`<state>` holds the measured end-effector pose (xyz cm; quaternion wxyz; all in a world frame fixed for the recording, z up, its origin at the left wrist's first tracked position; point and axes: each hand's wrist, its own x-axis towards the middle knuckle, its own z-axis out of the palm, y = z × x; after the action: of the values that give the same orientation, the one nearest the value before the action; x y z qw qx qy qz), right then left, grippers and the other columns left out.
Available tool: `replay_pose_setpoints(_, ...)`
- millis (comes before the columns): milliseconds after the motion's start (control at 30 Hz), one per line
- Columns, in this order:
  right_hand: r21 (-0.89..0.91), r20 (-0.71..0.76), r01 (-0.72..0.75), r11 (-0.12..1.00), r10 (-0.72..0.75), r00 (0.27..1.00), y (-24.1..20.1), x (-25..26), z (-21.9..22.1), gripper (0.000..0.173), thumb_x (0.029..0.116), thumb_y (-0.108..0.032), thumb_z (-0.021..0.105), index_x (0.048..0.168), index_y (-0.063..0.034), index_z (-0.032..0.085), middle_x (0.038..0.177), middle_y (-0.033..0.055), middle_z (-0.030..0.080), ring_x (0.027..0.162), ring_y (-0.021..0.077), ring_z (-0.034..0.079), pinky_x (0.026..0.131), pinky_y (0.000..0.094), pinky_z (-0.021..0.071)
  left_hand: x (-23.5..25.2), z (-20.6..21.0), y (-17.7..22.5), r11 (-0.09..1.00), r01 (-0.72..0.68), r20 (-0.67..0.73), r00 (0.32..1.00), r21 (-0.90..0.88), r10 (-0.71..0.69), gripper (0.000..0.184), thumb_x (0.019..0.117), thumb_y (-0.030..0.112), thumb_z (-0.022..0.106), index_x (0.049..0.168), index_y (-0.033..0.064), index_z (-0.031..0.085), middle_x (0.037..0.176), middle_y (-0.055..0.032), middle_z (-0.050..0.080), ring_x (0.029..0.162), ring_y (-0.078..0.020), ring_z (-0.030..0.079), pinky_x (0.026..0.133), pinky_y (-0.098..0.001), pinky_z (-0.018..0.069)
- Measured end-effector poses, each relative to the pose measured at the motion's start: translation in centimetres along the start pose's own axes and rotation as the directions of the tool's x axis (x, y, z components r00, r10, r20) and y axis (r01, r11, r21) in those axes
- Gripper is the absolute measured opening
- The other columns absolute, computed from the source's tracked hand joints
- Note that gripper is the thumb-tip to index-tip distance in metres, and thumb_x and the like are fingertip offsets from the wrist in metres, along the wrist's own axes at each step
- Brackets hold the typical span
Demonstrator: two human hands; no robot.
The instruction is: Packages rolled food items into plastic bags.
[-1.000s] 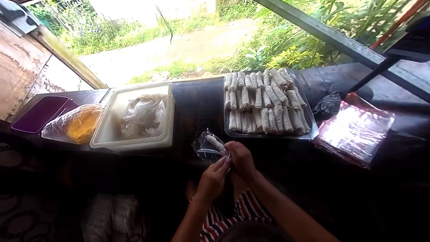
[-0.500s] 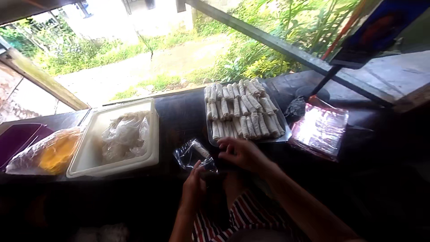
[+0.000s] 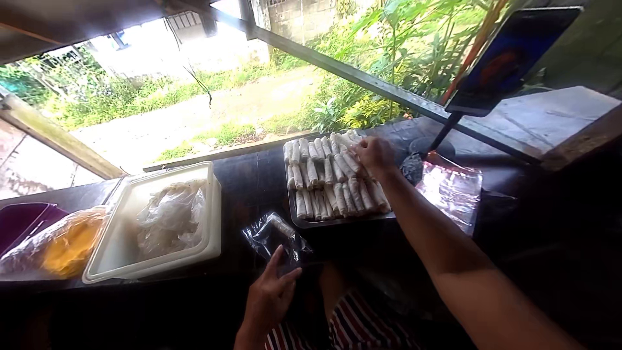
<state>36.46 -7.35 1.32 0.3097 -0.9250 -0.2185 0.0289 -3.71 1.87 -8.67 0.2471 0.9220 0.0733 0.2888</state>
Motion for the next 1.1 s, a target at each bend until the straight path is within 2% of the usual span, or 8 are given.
replay_pose_setpoints(67, 0.178, -0.011, 0.069, 0.982, -0.068, 0.998, 0.3, -1.7, -0.7, 0.041, 0.1055, -0.03, 0.057, 0.106, 0.0088, 0.069, 0.099, 0.0284, 0.068, 0.095, 0.0432, 0.065, 0.086, 0.0624, 0.0472, 0.5, -1.1, 0.8, 0.998, -0.006, -0.078, 0.997, -0.057, 0.002, 0.027, 0.0979, 0.022, 0.061, 0.119, 0.0135, 0.075, 0.144, -0.0223, 0.056, 0.073, -0.0071, 0.063, 0.067, -0.0193, 0.0529)
replay_pose_setpoints(167, 0.468, 0.186, 0.141, 0.873, -0.253, 0.95, 0.1, -7.0, -1.1, 0.035, 0.1067, -0.032, 0.053, 0.095, -0.0017, 0.067, 0.076, 0.0047, 0.06, 0.062, 0.0104, 0.05, 0.06, 0.0307, 0.0448, 2.7, -2.7, 2.6, 0.997, -0.017, -0.216, 0.976, -0.077, 0.0, 0.029, 0.103, 0.029, 0.06, 0.114, 0.0056, 0.073, 0.131, -0.0185, 0.065, 0.105, -0.0098, 0.068, 0.094, -0.02, 0.0533)
replay_pose_setpoints(267, 0.633, 0.479, 0.034, 0.774, -0.426, 0.768, -1.5, -12.9, -1.5, 0.024, 0.1052, -0.016, 0.052, 0.093, -0.0038, 0.068, 0.072, -0.0053, 0.063, 0.062, 0.0, 0.057, 0.061, 0.0184, 0.0493, 5.1, -3.5, 3.8, 0.996, 0.009, -0.221, 0.975, -0.085, -0.028, 0.052, 0.1013, 0.042, 0.059, 0.124, -0.004, 0.068, 0.133, -0.025, 0.064, 0.126, -0.0278, 0.061, 0.106, -0.0352, 0.0486)
replay_pose_setpoints(333, 0.659, 0.591, 0.008, 0.752, -0.525, 0.612, -2.0, -15.8, -1.4, 0.025, 0.1034, -0.016, 0.049, 0.089, -0.0097, 0.068, 0.071, -0.0116, 0.062, 0.062, -0.0048, 0.055, 0.06, 0.0139, 0.0467, 6.0, -3.8, 4.7, 0.976, 0.127, -0.096, 0.985, -0.176, -0.146, 0.066, 0.0958, 0.045, 0.064, 0.134, -0.0087, 0.061, 0.138, -0.0265, 0.06, 0.123, -0.0279, 0.063, 0.099, -0.0353, 0.0536)
replay_pose_setpoints(400, 0.671, 0.63, -0.004, 0.742, -0.567, 0.53, -2.2, -17.5, -0.8, 0.028, 0.1034, -0.018, 0.047, 0.083, -0.0135, 0.067, 0.069, -0.0143, 0.061, 0.06, -0.0066, 0.054, 0.058, 0.0126, 0.0451, 6.4, -4.0, 5.4, 0.888, 0.283, 0.085, 0.959, -0.362, -0.271, 0.053, 0.0944, 0.028, 0.071, 0.132, -0.0074, 0.061, 0.125, -0.0176, 0.067, 0.099, -0.014, 0.069, 0.084, -0.0264, 0.0576)
replay_pose_setpoints(467, 0.672, 0.615, 0.018, 0.74, -0.572, 0.543, -2.1, -18.4, -0.1, 0.029, 0.1036, -0.021, 0.048, 0.083, -0.0134, 0.067, 0.069, -0.0142, 0.062, 0.06, -0.007, 0.055, 0.058, 0.0128, 0.0453, 6.4, -4.0, 6.0, 0.763, 0.407, 0.22, 0.913, -0.502, -0.342, 0.031, 0.0954, 0.013, 0.069, 0.12, -0.005, 0.067, 0.106, -0.0078, 0.072, 0.083, -0.004, 0.069, 0.077, -0.0203, 0.0581)
replay_pose_setpoints(633, 0.744, 0.471, 0.179, 0.644, -0.695, 0.543, -2.0, -20.1, 1.7, 0.036, 0.0952, -0.018, 0.067, 0.125, 0.0007, 0.063, 0.107, 0.0025, 0.068, 0.082, -0.0011, 0.064, 0.074, 0.0162, 0.0551, 5.1, -3.5, 6.5, 0.71, 0.465, 0.189, 0.88, -0.529, -0.436, 0.022, 0.0957, 0.008, 0.067, 0.114, -0.0046, 0.069, 0.097, -0.005, 0.073, 0.078, -0.0011, 0.068, 0.076, -0.0182, 0.0579)
replay_pose_setpoints(1100, 0.673, 0.206, 0.436, 0.598, -0.717, 0.666, -2.5, -22.2, 4.3, 0.018, 0.0889, -0.012, 0.07, 0.101, -0.0007, 0.076, 0.092, 0.0065, 0.074, 0.078, -0.0026, 0.063, 0.071, 0.0112, 0.0504, 4.3, -3.3, 6.9, 0.736, 0.535, 0.203, 0.843, -0.415, -0.499, 0.022, 0.0983, 0.012, 0.065, 0.114, -0.002, 0.072, 0.097, -0.0064, 0.074, 0.079, -0.0003, 0.068, 0.076, -0.0172, 0.0564)
